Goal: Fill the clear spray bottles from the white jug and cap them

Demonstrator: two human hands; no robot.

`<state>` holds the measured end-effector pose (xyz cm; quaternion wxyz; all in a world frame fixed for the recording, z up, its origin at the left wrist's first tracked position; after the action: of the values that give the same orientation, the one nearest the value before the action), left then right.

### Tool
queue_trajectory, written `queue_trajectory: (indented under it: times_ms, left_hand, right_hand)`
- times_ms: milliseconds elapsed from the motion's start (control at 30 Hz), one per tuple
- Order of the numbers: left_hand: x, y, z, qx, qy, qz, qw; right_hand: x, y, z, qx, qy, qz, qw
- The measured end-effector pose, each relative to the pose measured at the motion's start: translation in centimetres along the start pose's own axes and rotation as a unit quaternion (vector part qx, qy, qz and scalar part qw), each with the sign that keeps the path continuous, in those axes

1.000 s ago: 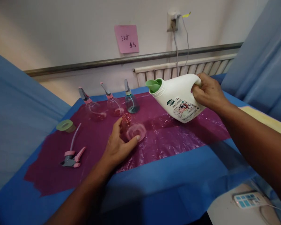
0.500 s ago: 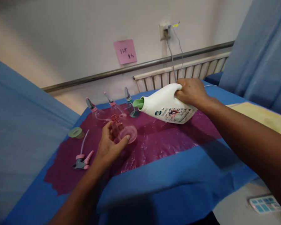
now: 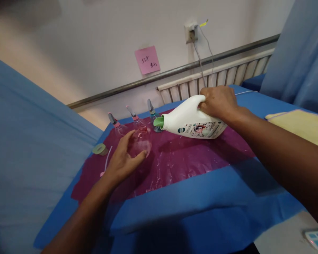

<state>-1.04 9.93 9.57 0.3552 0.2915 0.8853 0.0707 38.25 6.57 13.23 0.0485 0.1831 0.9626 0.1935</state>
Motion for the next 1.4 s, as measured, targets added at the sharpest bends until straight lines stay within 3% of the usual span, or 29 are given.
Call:
queue_trajectory:
  times_ms: [167, 300, 533, 1000, 1400]
  left_hand:
    - [-1.7, 0.7, -0.4, 0.011, 0.038, 0.056, 0.998]
    - [-2.5, 1.1, -0.7, 0.02, 0.052, 0.061, 0.997]
    - [-3.2, 1.5, -1.6, 0.019, 0.091, 0.055, 0.994]
    - [-4.3, 2.5, -2.1, 0.024, 0.154, 0.141, 0.978]
    - [-6.1, 2.8, -2.1, 0.068, 0.245, 0.174, 0.951]
  right_hand:
    - [0.0, 0.1, 0.1, -0.023, -0.001, 0.003, 1.0]
    - [0.1, 0.1, 0.1, -0.026, 0.026, 0.004, 0.999]
    - [0.9, -0.2, -0.3, -0.009, 0.004, 0.003, 1.0]
    - [0.9, -0.3, -0.5, -0.01, 0.016, 0.012, 1.0]
    - [1.1, -0.1, -0.4, 0.001, 0.046, 0.012, 0.999]
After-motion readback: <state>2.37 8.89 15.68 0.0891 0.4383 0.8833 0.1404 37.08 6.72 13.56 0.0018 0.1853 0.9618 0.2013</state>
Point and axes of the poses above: each hand's wrist, its own y-axis towards the middle knuckle, its own z-axis out of the palm, x = y × z, the point moved 10 cm from there along y, towards the middle knuckle, and after that the axes turned 7 degrees about -y, right-handed, at the moved point
